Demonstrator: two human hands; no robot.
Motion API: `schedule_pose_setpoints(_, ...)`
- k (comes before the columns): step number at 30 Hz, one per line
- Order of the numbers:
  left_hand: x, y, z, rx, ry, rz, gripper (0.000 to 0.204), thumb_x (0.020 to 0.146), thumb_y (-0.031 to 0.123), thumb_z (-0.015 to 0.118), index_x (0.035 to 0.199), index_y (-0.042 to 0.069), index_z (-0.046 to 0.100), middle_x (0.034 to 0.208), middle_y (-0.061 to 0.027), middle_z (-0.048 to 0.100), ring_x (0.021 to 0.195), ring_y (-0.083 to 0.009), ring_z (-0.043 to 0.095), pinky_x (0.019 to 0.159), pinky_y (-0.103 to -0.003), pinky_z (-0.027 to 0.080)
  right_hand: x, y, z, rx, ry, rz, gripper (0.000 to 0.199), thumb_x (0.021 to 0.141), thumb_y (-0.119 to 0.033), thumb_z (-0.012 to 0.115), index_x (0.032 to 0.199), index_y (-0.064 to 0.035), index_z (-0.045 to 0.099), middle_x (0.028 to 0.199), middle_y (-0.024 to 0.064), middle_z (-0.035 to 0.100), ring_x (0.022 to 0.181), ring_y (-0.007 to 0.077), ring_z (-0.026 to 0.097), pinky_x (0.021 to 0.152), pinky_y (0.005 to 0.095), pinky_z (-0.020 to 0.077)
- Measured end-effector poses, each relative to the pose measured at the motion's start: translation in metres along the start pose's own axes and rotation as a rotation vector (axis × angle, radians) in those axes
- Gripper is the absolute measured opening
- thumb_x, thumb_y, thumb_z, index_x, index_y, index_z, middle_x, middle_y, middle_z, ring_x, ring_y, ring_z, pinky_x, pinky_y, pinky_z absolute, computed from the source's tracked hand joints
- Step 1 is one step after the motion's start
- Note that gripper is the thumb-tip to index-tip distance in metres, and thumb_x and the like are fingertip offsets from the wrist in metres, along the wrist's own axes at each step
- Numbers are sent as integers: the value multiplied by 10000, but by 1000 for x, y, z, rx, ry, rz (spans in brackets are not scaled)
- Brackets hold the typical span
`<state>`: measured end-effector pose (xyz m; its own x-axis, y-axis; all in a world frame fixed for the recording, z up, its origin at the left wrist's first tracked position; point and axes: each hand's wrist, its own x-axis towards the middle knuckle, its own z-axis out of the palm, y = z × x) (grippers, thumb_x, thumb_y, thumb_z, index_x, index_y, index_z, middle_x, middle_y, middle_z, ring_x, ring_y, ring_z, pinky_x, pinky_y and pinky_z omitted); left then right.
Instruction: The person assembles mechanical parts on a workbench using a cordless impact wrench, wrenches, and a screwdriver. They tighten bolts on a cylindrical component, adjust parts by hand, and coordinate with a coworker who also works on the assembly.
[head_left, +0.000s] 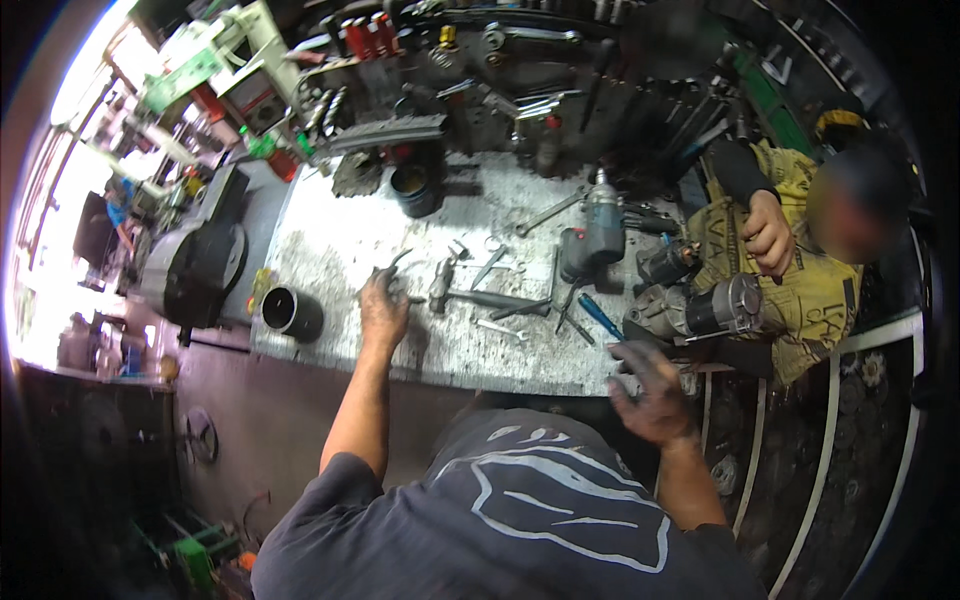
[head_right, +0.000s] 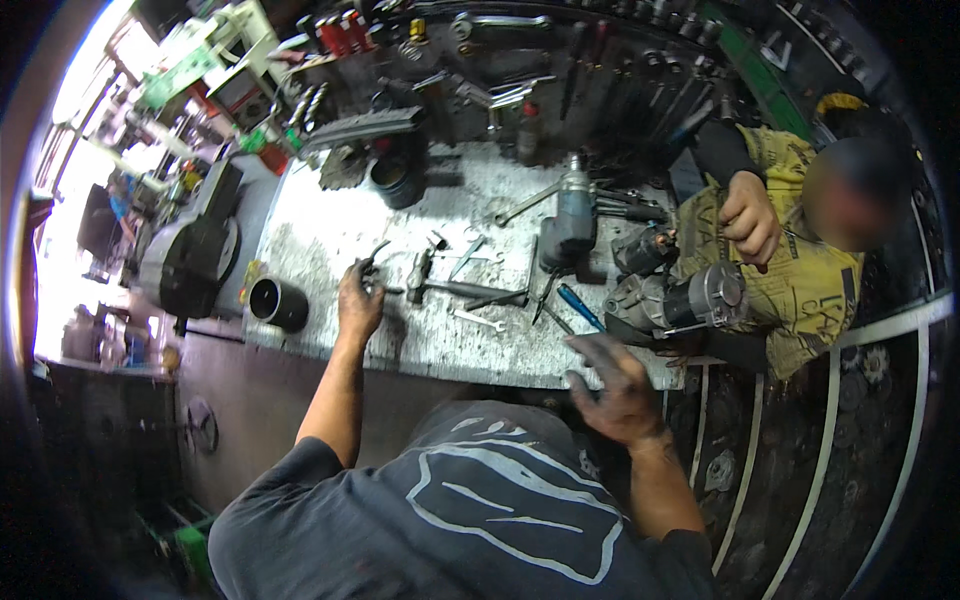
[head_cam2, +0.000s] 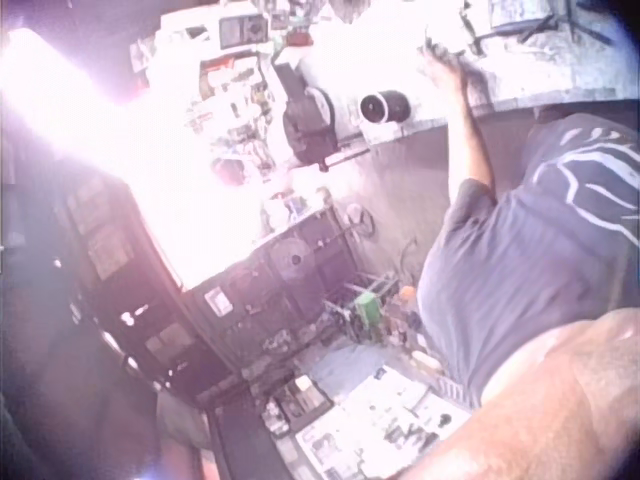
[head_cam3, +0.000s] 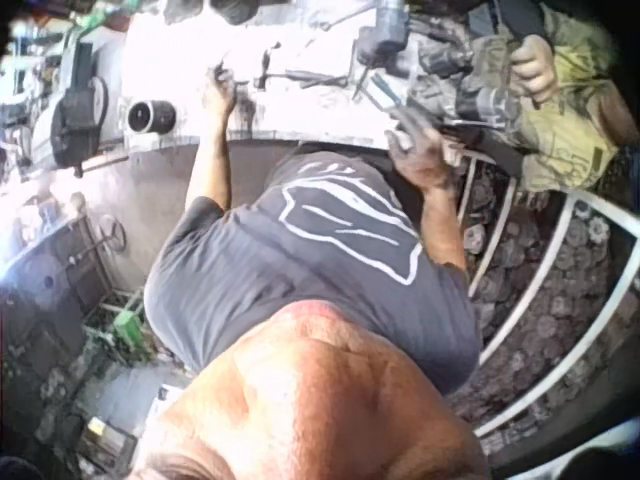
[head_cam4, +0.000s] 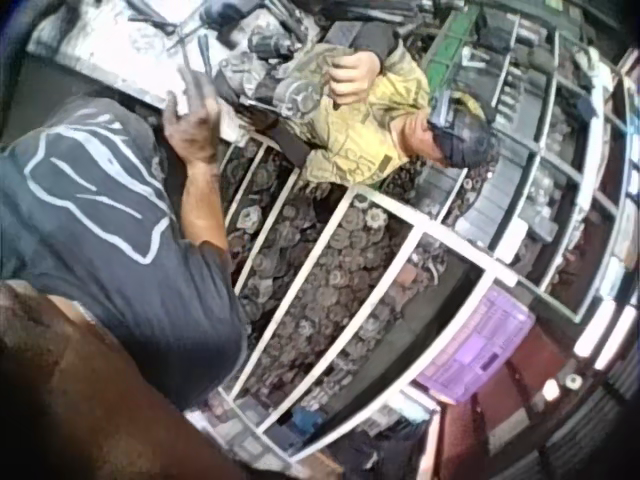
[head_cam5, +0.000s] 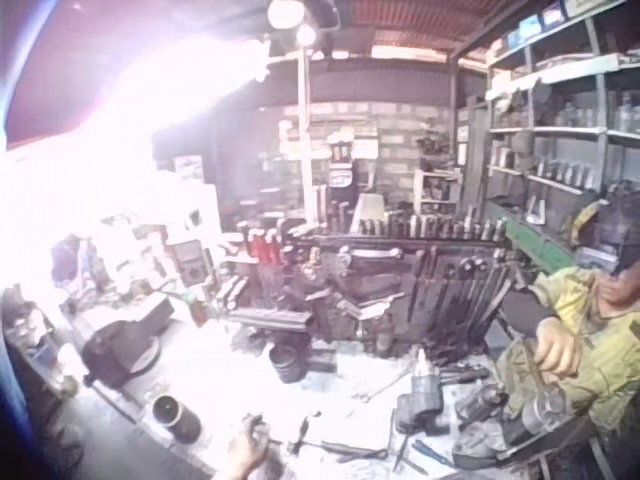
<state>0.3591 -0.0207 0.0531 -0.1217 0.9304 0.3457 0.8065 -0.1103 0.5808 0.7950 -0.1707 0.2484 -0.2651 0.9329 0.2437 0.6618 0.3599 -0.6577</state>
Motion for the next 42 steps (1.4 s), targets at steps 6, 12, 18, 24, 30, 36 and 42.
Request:
schedule_pose_setpoints(6, 37, 14, 18, -131, -90, 174, 447, 898, 55, 687, 1345, 37, 663, 1302, -207, 680, 1240, -418, 628, 1078, -503, 498, 17, 76, 99, 473, 197, 500, 848, 946, -23, 777, 1658, -2, 317, 1485, 235, 604, 1305, 314, 656, 1097, 410, 547)
schedule_pose_setpoints(12, 16, 65, 34, -377, -148, 330, 473, 870, 38, 745, 1333, 43, 649, 1288, -214, 694, 1201, -419, 655, 1049, -497, 517, 113, 152, 154, 244, 385, 698, 1158, 802, -539, 913, 1590, 117, 375, 1496, 345, 585, 1415, 436, 571, 1185, 422, 447)
schedule_pose_setpoints(18, 3, 104, -15, -507, -190, 336, 453, 855, -14, 750, 1299, 18, 666, 1256, -220, 716, 1199, -421, 682, 1040, -475, 539, 178, 173, 149, 189, 473, 759, 872, 838, -610, 874, 1401, 16, 648, 1376, 230, 705, 1279, 364, 676, 1074, 426, 517)
schedule_pose_setpoints(24, 61, 139, -82, -439, 40, 565, 548, 823, -33, 739, 1361, -3, 641, 1250, -223, 714, 1156, -418, 690, 1026, -480, 546, 156, 99, 101, 73, 307, -5, 477, 1000, -258, 767, 1409, -42, 653, 1309, 107, 723, 1244, 258, 670, 1069, 446, 512)
schedule_pose_setpoints(30, 115, 203, -101, -350, -77, 902, 684, 724, 42, 800, 1383, 43, 616, 1273, -181, 680, 1179, -370, 662, 1017, -481, 540, 118, -6, 65, 656, 8, 109, 527, 892, -97, 826, 1379, 4, 652, 1212, 122, 754, 1142, 228, 732, 1004, 353, 584)
schedule_pose_setpoints(36, 106, 222, -77, -203, -364, 950, 306, 724, 157, 827, 934, 69, 624, 781, -116, 672, 796, -353, 712, 728, -487, 565, 85, -16, 41, 393, -147, -24, 521, 890, -195, 814, 1352, -7, 662, 1291, 171, 715, 1154, 272, 728, 1033, 389, 586)
schedule_pose_setpoints(42, 77, 237, -57, -337, -381, 936, 218, 685, 93, 772, 864, 97, 647, 751, -110, 672, 750, -358, 702, 680, -491, 556, 23, -5, 42, 934, -167, 363, 574, 1018, -292, 685, 1534, -91, 534, 1489, 162, 629, 1219, 281, 714, 1016, 413, 593)
